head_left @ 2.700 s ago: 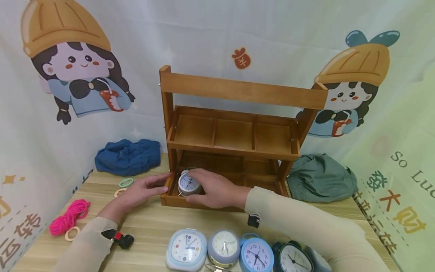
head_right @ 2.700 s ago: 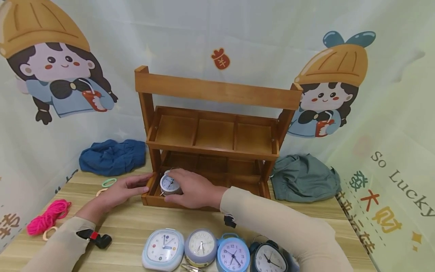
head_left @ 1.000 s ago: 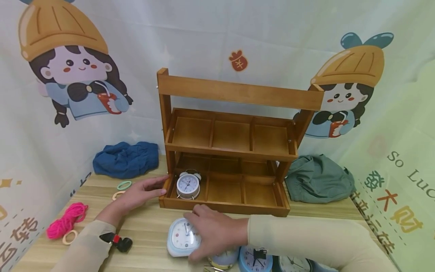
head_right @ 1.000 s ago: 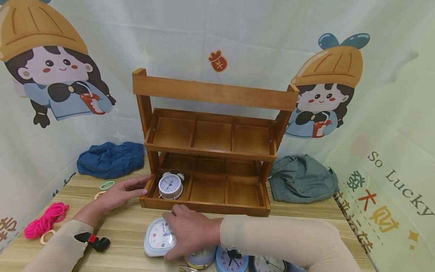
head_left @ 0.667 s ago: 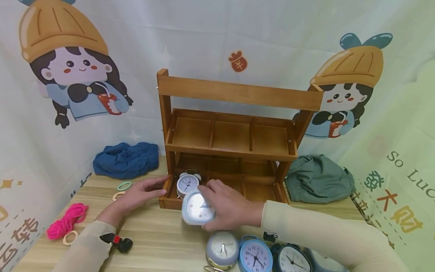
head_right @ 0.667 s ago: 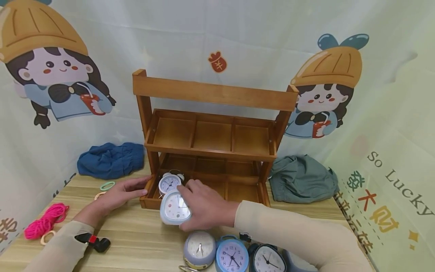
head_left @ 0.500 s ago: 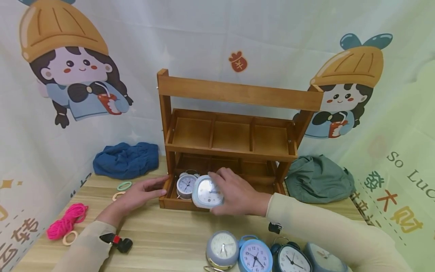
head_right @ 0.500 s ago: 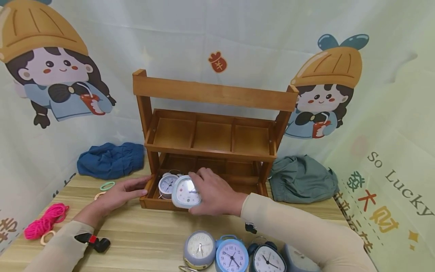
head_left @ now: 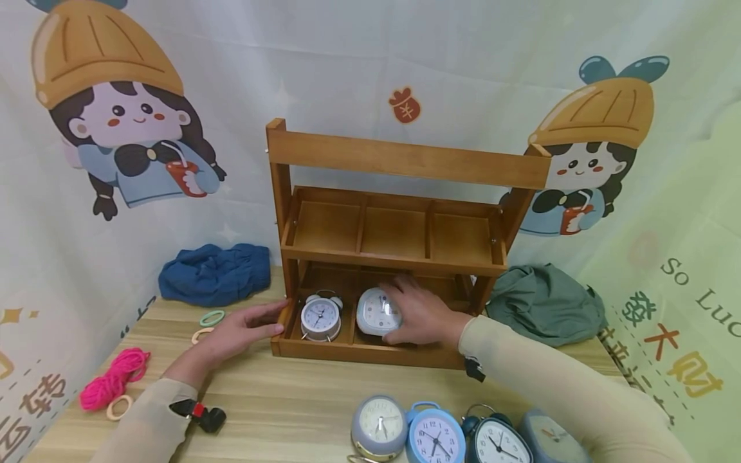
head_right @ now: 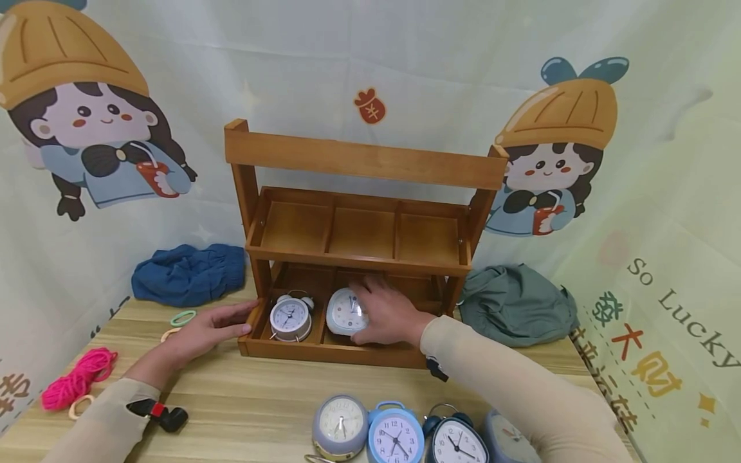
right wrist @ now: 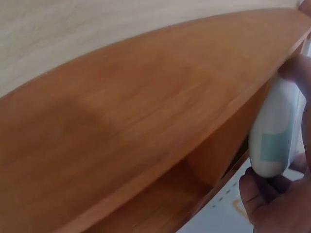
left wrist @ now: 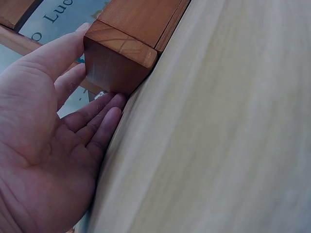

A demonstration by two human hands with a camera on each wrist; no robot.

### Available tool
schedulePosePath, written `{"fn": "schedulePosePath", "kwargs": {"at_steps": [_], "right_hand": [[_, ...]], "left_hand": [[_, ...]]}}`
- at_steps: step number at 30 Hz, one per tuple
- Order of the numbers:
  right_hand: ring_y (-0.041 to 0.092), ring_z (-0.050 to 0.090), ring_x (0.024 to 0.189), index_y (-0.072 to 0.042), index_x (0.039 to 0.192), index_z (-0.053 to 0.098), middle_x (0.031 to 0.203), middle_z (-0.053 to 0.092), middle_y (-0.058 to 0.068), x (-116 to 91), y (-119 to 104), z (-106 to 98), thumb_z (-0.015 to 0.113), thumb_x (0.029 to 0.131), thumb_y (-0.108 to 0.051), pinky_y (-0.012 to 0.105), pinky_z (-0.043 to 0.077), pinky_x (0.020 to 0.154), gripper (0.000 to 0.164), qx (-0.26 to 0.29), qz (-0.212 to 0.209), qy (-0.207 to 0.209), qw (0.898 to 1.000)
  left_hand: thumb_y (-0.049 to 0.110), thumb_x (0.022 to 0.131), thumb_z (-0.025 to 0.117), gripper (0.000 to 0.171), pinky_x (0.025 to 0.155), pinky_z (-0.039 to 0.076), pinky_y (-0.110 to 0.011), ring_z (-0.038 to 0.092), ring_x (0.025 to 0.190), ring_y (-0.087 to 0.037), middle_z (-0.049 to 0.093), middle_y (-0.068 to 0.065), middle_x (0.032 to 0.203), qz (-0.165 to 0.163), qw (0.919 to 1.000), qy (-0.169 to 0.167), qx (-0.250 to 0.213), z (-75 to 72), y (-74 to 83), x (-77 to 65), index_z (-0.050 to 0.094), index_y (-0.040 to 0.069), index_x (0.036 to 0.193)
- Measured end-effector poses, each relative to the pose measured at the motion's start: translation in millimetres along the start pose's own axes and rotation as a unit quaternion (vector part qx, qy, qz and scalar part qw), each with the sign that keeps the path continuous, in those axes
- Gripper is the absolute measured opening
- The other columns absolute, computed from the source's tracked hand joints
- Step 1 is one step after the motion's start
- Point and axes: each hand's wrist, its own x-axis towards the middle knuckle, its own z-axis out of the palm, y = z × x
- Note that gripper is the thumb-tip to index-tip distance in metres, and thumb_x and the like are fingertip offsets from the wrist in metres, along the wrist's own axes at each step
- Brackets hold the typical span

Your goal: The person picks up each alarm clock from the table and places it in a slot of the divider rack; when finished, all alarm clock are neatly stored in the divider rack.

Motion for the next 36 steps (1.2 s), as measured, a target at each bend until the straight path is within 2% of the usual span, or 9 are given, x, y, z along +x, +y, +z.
{"fn": "schedulePosePath", "kwargs": {"at_steps": [2, 5, 13, 32, 36], "right_hand": [[0.042, 0.054, 0.144, -0.006, 0.166, 0.047, 0.159, 0.052, 0.023, 0, 4, 3, 0.095, 0.084, -0.049, 0.056, 0.051, 0.115, 0.105, -0.007, -0.009, -0.006, 1.000], [0.043, 0.051, 0.147, -0.006, 0.166, 0.048, 0.157, 0.054, 0.022, -1, 8, 6, 0.096, 0.084, -0.048, 0.057, 0.048, 0.119, 0.104, -0.018, -0.026, -0.016, 0.999], [0.038, 0.056, 0.136, -0.007, 0.161, 0.053, 0.147, 0.057, 0.018, -1, 12, 10, 0.100, 0.082, -0.047, 0.054, 0.052, 0.114, 0.100, -0.029, -0.058, -0.002, 0.998], [0.029, 0.052, 0.133, -0.007, 0.162, 0.055, 0.148, 0.053, 0.013, 0, 20, 12, 0.091, 0.091, -0.056, 0.045, 0.052, 0.113, 0.094, -0.050, -0.068, -0.037, 0.996], [0.028, 0.052, 0.132, -0.007, 0.162, 0.055, 0.148, 0.053, 0.013, 0, 21, 11, 0.089, 0.092, -0.058, 0.045, 0.052, 0.113, 0.094, -0.061, -0.072, -0.042, 0.995]], "left_hand": [[0.036, 0.108, 0.076, 0.067, 0.114, 0.047, -0.036, 0.052, 0.152, -0.042, 0.051, -0.016, 0.169, 0.000, 1.0000, 0.000, 0.002, 0.2, 0.4, -0.1, 0.053, 0.013, 0.167], [0.036, 0.108, 0.076, 0.067, 0.113, 0.047, -0.033, 0.053, 0.152, -0.041, 0.052, -0.016, 0.168, 0.000, 1.0000, 0.002, 0.007, 0.5, 0.6, -0.4, 0.053, 0.013, 0.167], [0.035, 0.108, 0.076, 0.067, 0.108, 0.046, -0.022, 0.052, 0.152, -0.041, 0.052, -0.016, 0.169, 0.006, 1.0000, 0.001, -0.002, 1.0, -0.8, -0.6, 0.053, 0.013, 0.167], [0.033, 0.109, 0.076, 0.066, 0.107, 0.044, -0.018, 0.051, 0.153, -0.043, 0.050, -0.016, 0.170, 0.012, 0.9998, -0.005, -0.014, 0.8, -4.2, 1.0, 0.053, 0.012, 0.167], [0.033, 0.109, 0.076, 0.066, 0.109, 0.044, -0.021, 0.051, 0.153, -0.043, 0.050, -0.016, 0.170, 0.011, 0.9999, -0.006, -0.009, 0.8, -3.6, 1.2, 0.053, 0.012, 0.167]]}}
